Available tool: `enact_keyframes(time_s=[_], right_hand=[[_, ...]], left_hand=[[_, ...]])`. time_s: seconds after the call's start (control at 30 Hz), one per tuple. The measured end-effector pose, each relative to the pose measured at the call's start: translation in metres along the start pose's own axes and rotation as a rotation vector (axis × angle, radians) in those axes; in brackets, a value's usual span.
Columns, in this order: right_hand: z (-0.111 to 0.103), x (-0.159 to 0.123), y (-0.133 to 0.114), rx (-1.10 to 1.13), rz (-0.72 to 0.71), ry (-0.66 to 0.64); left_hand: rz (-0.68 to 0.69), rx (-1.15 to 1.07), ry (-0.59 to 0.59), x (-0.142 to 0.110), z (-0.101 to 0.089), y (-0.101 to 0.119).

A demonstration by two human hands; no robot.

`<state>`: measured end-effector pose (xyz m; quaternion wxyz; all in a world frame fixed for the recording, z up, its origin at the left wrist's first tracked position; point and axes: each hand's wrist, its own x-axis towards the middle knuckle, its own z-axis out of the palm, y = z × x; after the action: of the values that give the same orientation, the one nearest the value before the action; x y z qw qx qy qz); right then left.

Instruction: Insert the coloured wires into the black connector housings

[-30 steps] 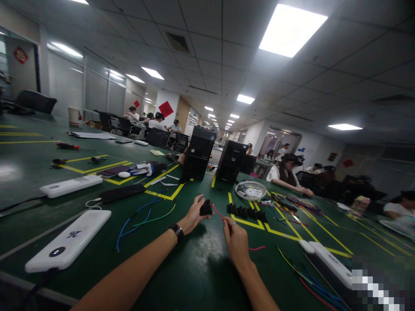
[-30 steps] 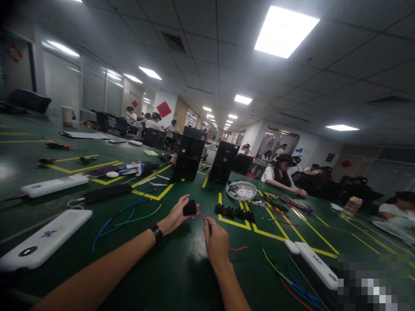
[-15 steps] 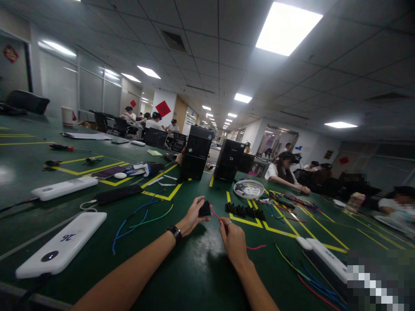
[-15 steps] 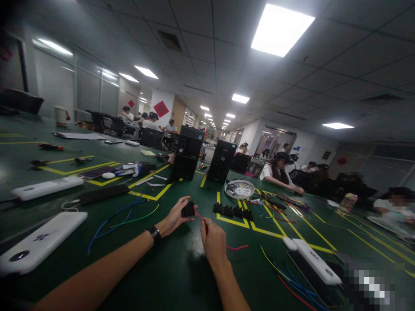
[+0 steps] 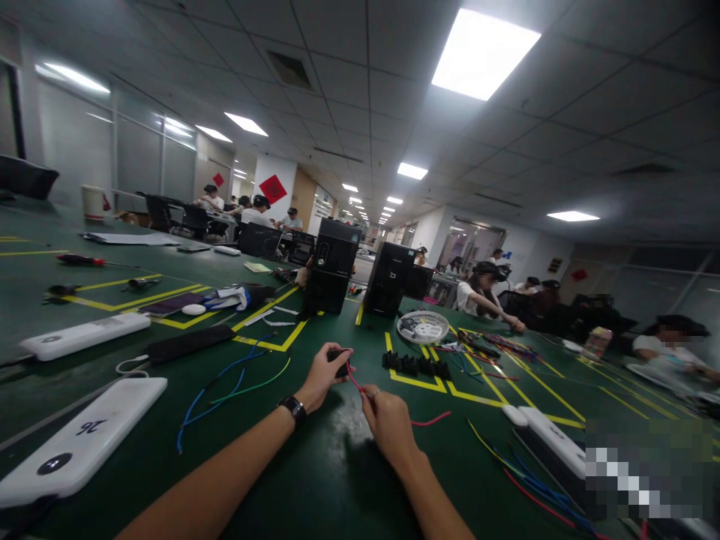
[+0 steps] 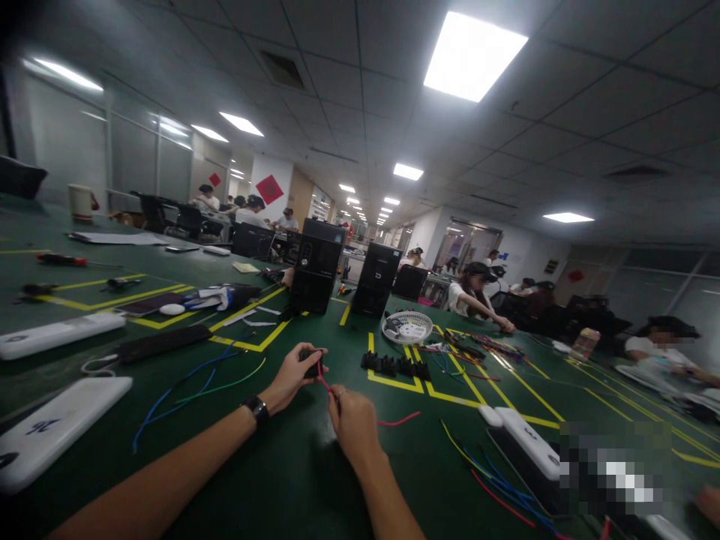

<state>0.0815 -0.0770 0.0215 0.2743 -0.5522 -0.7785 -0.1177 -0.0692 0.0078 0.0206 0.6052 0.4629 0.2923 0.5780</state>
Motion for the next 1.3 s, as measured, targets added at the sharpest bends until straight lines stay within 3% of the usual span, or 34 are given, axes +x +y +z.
enact_keyframes(time_s=[0.37,0.6,0.7,0.9,1.13,1.3], right_hand=[[-0.010,-0.001,-0.018,0.085,0.011,0.049],[-0.003,-0.005,-0.024,0.048,0.025,-0.121],[-0.001,-0.006,-0.026,0.101,0.044,-0.138],[0.001,0.001,-0.027,0.518,0.203,-0.077],[0.013,0.008,-0.021,1.116,0.485,-0.208],[0.011,0.012,-0.017,1.302,0.547,-0.248]], left_hand=[[0.139,0.263,-0.017,-0.004,-0.002,0.015],[0.137,0.223,-0.017,-0.005,0.001,0.022],[0.141,0.235,-0.035,-0.007,0.004,0.023],[0.159,0.240,-0.046,-0.012,0.014,0.014],[0.162,0.181,-0.060,-0.016,0.022,0.007],[-0.022,-0.056,-0.115,-0.016,0.021,0.012]])
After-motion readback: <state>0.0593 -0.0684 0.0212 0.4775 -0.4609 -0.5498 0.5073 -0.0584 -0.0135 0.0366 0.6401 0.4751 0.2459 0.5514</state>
